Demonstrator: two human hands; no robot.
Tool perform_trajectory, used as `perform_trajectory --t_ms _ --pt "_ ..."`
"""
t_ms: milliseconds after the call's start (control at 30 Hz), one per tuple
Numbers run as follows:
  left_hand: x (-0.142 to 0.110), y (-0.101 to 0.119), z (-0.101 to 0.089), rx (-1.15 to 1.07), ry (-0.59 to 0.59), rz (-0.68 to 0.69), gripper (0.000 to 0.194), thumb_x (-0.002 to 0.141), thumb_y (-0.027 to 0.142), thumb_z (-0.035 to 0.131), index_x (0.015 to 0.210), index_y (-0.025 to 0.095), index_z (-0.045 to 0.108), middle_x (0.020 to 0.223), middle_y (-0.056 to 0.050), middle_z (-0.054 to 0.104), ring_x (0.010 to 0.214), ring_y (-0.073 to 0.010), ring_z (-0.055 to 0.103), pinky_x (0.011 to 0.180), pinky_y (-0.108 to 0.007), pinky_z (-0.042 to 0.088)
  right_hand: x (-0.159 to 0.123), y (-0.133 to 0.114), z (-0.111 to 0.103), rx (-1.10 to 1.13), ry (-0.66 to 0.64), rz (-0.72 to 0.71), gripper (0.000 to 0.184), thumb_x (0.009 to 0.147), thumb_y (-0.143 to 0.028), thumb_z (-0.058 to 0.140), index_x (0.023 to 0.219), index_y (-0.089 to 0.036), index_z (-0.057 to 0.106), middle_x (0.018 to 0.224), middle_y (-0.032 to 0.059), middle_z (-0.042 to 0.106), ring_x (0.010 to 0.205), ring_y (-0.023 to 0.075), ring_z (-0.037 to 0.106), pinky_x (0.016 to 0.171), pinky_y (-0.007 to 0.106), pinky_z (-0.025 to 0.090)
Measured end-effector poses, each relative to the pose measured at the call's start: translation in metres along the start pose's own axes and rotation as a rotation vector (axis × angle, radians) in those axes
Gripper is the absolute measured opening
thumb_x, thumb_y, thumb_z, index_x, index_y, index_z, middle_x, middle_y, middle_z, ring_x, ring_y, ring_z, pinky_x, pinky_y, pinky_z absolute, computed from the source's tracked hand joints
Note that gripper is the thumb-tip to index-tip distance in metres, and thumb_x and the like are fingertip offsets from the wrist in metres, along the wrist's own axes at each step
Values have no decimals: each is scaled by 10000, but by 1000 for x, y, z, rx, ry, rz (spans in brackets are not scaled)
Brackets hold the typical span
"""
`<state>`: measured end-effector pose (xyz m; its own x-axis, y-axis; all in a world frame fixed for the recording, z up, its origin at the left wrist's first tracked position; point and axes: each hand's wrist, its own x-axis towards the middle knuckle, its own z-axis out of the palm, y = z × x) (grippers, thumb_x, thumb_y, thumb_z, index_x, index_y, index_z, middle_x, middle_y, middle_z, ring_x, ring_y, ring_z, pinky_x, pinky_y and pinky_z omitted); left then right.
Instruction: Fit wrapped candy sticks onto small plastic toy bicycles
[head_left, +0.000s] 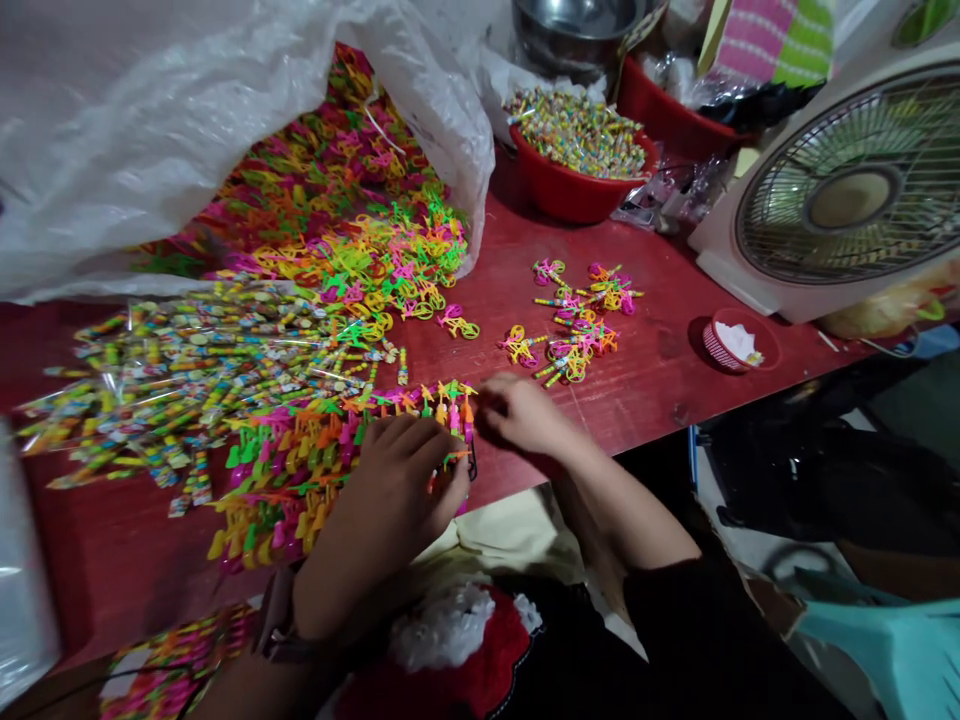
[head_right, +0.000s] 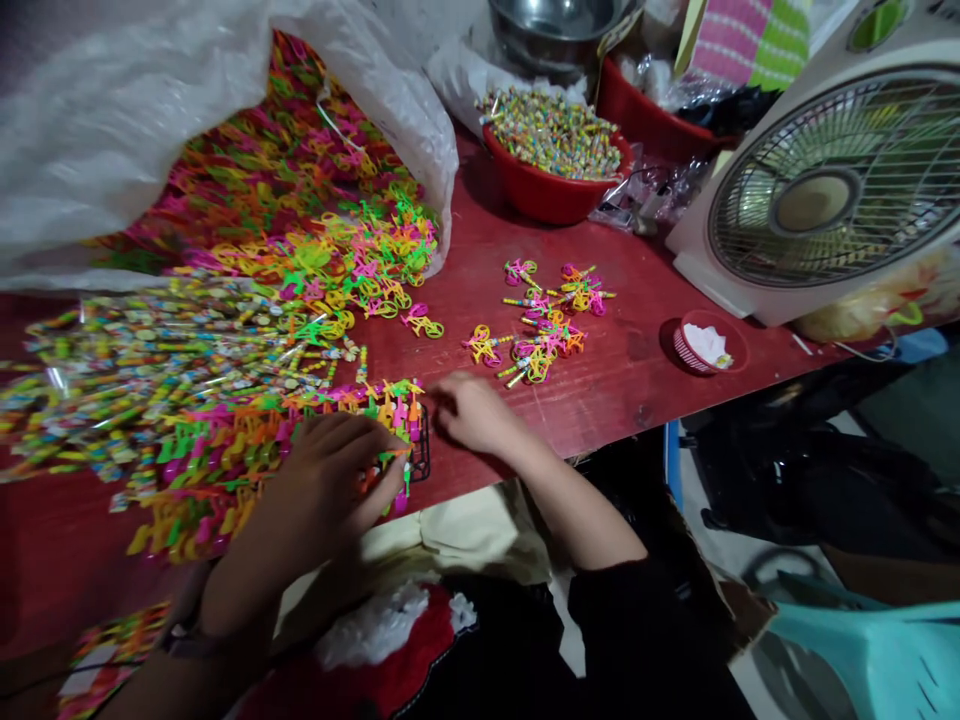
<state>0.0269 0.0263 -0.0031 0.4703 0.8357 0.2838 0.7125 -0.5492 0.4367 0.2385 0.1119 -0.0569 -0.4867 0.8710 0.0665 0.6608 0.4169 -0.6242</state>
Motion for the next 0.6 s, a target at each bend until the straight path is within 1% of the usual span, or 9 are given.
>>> perform_trajectory --t_ms 67,133,200,300,367,400,433,500,600 --pt "-1 0 1 -10 13 3 87 961 178 573 894 196 626 904 -55 681 916 -259 616 861 -447 436 9 19 -20 -183 173 113 395 864 -1 531 1181 -132 725 1172 144 685 1076 255 590 982 384 457" --pt "-2 -1 2 -21 27 -1 69 953 169 587 903 202 622 922 -50 688 937 -259 628 880 -451 444 19 37 -36 -409 292 236 379 888 -30 515 1171 -128 747 1302 187 638 1178 330 519 1018 474 419" --pt "-2 -2 2 -30 52 -2 55 945 159 600 929 207 618 962 -49 693 961 -257 636 894 -453 453 26 48 -44 -544 270 271 313 915 -83 533 1101 -133 780 1326 199 629 1219 385 470 1010 522 402" --pt "-4 -2 2 -52 111 10 84 943 163 621 1016 204 617 1050 -72 676 1015 -260 631 923 -454 478 30 52 -48 -533 206 215 258 930 -102 541 981 -120 793 1085 189 698 1126 345 521 992 478 421" --pt "-4 -1 0 -86 142 -8 152 943 189 641 1093 197 618 1120 -96 644 1076 -267 613 958 -454 495 24 47 -46 -389 256 199 171 915 -131 601 904 -124 771 929 145 696 980 282 568 940 419 454" --pt "-4 -1 -1 -102 149 -27 184 946 204 647 1128 194 618 1150 -106 627 1107 -269 602 975 -451 501 18 43 -44 -262 304 211 111 903 -181 656 862 -134 749 865 113 684 891 251 577 883 389 474" --pt "-4 -1 -3 -113 154 -49 206 952 219 646 1155 194 619 1172 -112 613 1135 -270 592 988 -447 506 11 38 -41 -100 356 230 115 882 -250 716 832 -146 720 813 79 668 809 222 575 813 359 485" --pt "-1 -2 -7 -100 173 -85 227 967 239 631 1191 201 625 1202 -116 605 1172 -271 581 1010 -443 506 -6 26 -28 271 433 266 259 822 -390 805 833 -168 672 747 21 640 689 175 559 689 308 478" --pt "12 -9 -13 -16 180 -92 237 985 278 605 1212 221 638 1240 -108 640 1188 -281 589 1055 -475 473 -35 3 2 683 392 282 330 805 -446 820 923 -179 666 787 6 671 675 152 596 662 280 496"
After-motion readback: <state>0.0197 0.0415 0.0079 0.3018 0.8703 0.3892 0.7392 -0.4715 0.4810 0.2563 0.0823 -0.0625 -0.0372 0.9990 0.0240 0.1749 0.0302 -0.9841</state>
